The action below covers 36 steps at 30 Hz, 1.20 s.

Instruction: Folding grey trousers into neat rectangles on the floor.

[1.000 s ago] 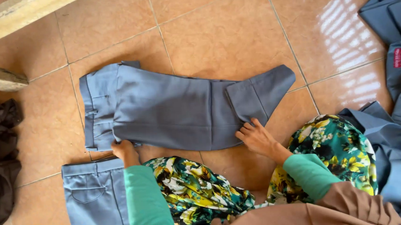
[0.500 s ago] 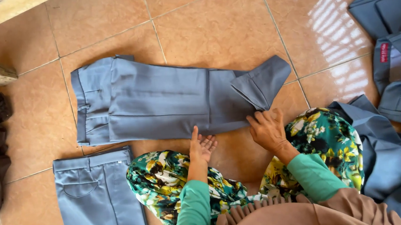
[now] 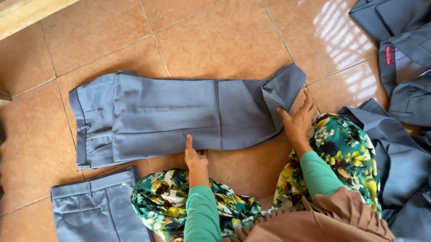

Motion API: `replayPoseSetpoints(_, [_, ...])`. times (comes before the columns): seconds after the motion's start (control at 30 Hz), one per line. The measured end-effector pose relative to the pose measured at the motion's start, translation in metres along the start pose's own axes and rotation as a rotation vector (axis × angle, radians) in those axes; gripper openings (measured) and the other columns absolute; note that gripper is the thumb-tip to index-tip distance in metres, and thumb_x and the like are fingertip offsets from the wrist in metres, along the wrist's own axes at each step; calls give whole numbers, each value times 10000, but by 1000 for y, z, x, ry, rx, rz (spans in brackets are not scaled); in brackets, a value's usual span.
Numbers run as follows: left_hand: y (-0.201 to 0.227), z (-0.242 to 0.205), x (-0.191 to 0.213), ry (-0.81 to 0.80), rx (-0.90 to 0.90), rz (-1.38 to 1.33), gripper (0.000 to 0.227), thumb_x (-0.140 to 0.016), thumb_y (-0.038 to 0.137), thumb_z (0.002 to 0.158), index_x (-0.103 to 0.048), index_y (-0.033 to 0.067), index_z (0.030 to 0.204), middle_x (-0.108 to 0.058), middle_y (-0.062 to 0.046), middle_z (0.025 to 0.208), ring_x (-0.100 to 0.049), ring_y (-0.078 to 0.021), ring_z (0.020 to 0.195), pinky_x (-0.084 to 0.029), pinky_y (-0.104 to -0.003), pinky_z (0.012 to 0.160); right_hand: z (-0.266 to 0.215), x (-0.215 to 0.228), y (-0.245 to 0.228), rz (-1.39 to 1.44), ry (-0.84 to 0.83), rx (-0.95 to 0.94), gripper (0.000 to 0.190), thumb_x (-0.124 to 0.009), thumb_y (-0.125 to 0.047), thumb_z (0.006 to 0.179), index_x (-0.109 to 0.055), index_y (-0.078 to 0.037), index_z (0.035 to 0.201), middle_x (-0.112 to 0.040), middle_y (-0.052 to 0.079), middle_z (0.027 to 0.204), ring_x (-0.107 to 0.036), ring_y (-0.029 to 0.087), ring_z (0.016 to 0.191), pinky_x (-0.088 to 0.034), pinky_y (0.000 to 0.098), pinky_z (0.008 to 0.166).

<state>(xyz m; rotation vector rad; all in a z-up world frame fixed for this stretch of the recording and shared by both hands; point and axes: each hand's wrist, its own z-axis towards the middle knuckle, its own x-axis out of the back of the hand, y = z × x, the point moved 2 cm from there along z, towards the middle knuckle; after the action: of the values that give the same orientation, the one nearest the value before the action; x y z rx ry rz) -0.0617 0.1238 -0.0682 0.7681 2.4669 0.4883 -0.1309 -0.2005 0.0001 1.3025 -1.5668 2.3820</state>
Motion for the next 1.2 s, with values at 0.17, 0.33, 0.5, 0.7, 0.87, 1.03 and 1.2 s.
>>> replayPoseSetpoints(0.17, [14, -9, -21, -96, -31, 50, 951, -910, 299, 824, -336, 11, 1525, -377, -248, 1553, -322, -390, 1488, -317, -586, 1193, 22, -17, -17, -310, -245, 68, 780, -876, -374, 788, -510, -200, 1454, -487, 138, 1293, -526, 414, 1188, -453, 633, 954])
replayPoseSetpoints(0.33, [16, 57, -13, -192, -13, -25, 706, -767, 444, 934, -479, 56, 1450, -550, -161, 1445, -511, -313, 1371, -401, -483, 1178, 52, -89, 6, -434, -310, 87, 453, -679, -486, 941, -656, -276, 1342, -600, 39, 1307, -589, 335, 1176, -488, 583, 919])
replayPoseSetpoints(0.5, [101, 40, -40, -293, -189, -34, 739, -695, 543, 962, -458, 94, 1500, -551, -183, 1473, -519, -386, 1369, -383, -608, 1167, 105, -95, 8, 276, -291, -333, 504, -646, -484, 1032, -618, -147, 1406, -676, 149, 1320, -583, 372, 1293, -450, 571, 1037])
replayPoseSetpoints(0.7, [147, 13, -22, -325, -333, -258, 486, -673, 455, 978, -627, 140, 1344, -673, -113, 1358, -644, -309, 1260, -489, -550, 1120, 62, -49, -12, 1259, -87, -458, 419, -678, -175, 1096, -507, -190, 1478, -485, 202, 1522, -439, 493, 1412, -374, 710, 1102])
replayPoseSetpoints(0.87, [73, 91, 49, 10, -29, -145, 864, -634, 522, 1007, -197, 89, 1613, -188, -255, 1656, -224, -399, 1519, -243, -624, 1212, 19, -85, 117, 1197, -26, -835, 682, -640, -171, 1106, -188, -184, 1616, -241, 235, 1642, -388, 485, 1460, -332, 700, 1169])
replayPoseSetpoints(1.03, [58, 75, 41, 164, -40, 81, 1062, -729, 472, 950, -31, 49, 1629, 35, -372, 1631, -59, -492, 1512, -153, -644, 1207, 19, -65, 123, 1165, 57, -941, 881, -733, -96, 1047, -79, -215, 1626, -139, 251, 1655, -254, 531, 1492, -270, 742, 1147])
replayPoseSetpoints(1.2, [62, 8, 21, 157, -90, 199, 1161, -797, 262, 922, 128, 61, 1594, 5, -349, 1637, -210, -555, 1465, -287, -659, 1166, 31, -53, 128, 624, 156, -748, 501, -787, -169, 984, -513, -200, 1402, -475, 141, 1359, -496, 365, 1342, -392, 550, 1119])
